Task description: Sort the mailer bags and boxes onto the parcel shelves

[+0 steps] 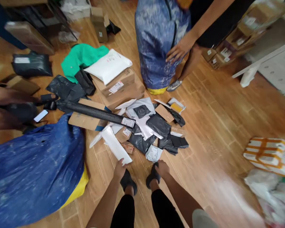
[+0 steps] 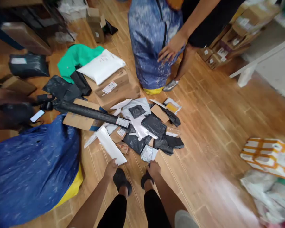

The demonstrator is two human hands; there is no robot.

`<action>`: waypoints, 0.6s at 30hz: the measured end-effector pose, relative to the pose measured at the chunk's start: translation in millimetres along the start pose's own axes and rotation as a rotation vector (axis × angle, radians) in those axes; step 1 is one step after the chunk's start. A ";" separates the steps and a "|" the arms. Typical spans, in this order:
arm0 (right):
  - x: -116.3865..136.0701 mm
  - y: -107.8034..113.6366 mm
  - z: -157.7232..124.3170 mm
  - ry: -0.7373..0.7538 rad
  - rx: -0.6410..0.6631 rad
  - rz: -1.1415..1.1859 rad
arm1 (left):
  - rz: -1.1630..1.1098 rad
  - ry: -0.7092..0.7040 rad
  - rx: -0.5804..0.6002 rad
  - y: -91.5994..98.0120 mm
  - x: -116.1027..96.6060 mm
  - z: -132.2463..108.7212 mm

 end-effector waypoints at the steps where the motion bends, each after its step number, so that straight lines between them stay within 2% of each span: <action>1: 17.9 -28.0 38.3 0.051 -0.009 -0.030 | -0.012 -0.056 -0.009 -18.5 -0.6 40.0; 3: 51.0 -80.5 116.4 0.126 -0.027 -0.074 | -0.023 -0.193 -0.026 -53.1 -5.0 107.6; 6: 88.7 -136.8 224.0 0.197 -0.130 -0.189 | -0.002 -0.456 0.001 -97.9 -19.0 175.7; 8: 109.7 -159.6 276.4 0.325 -0.232 -0.321 | 0.102 -0.681 0.033 -122.6 -30.7 201.1; 11: 122.6 -172.0 314.8 0.546 -0.313 -0.444 | 0.496 -1.204 0.072 -158.1 -45.4 203.6; 13: 119.1 -159.3 313.7 0.659 -0.285 -0.468 | 0.666 -1.492 0.103 -168.4 -43.1 192.9; 15: 114.2 -126.5 290.4 0.781 -0.238 -0.459 | 0.665 -1.633 0.091 -157.4 -42.7 178.8; 16: 110.6 -99.8 273.3 0.815 -0.255 -0.410 | 0.592 -1.645 0.052 -143.8 -45.2 171.2; 18: 95.7 -21.9 233.8 0.792 -0.479 -0.129 | 0.297 -1.553 -0.118 -100.7 -50.3 159.4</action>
Point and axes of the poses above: each hand's wrist, its own z-axis towards the middle knuckle, its own y-axis out of the back of the hand, x = y × z, the point moved 9 cm from there along z, towards the middle knuckle, and after that the axes turned 2 degrees about -z, right-handed, at the moved point
